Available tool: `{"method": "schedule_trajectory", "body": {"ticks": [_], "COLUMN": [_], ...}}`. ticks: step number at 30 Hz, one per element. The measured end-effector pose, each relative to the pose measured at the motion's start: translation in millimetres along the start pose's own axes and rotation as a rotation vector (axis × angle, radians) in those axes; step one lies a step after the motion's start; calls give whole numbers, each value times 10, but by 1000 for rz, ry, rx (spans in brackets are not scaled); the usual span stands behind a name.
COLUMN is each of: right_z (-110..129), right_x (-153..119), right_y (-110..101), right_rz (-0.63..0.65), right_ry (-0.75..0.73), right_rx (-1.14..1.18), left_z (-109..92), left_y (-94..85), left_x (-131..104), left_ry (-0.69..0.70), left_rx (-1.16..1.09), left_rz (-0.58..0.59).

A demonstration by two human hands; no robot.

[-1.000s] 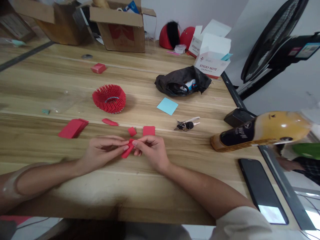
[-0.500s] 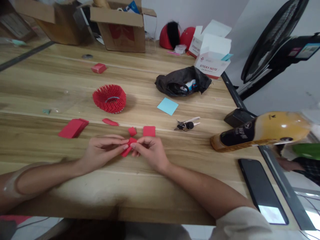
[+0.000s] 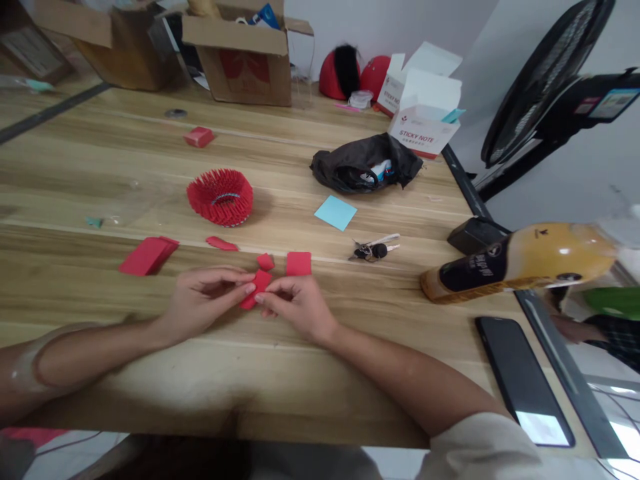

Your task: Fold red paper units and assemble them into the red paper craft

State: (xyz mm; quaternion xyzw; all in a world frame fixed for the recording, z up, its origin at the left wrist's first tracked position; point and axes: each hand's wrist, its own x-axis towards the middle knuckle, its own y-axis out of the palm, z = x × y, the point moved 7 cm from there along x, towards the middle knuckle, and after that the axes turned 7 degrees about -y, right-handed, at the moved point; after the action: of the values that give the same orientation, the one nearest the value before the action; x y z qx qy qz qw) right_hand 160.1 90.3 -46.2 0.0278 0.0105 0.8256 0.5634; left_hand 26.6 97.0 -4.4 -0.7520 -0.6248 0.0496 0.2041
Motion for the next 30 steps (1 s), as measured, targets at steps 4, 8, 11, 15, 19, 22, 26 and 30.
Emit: {"method": "schedule_trajectory", "body": {"ticks": [4, 8, 11, 15, 19, 22, 26, 30], "right_z": [0, -8, -2, -6, -20, -34, -47, -36], "right_x": [4, 2, -2, -9, -10, -8, -9, -29], "right_y": [32, 55, 66, 53, 3, -33, -73, -79], "right_rz": [36, 70, 99, 76, -32, -109, -167, -175], "right_ry": [9, 15, 9, 2, -25, -47, -57, -60], "right_rx": [-6, -54, -107, -111, -39, 55, 111, 88], "left_z": [31, 32, 42, 35, 24, 17, -19, -40], "left_y": [9, 12, 31, 41, 31, 61, 73, 52], "left_x": [1, 1, -1, 3, 24, 38, 33, 19], "left_ry": [-13, -14, -40, -58, -69, -71, -4, 60], "left_rx": [-24, -37, -69, -141, -123, -142, -55, 107], "left_rz": [4, -6, 7, 23, 29, 92, 137, 127]}}
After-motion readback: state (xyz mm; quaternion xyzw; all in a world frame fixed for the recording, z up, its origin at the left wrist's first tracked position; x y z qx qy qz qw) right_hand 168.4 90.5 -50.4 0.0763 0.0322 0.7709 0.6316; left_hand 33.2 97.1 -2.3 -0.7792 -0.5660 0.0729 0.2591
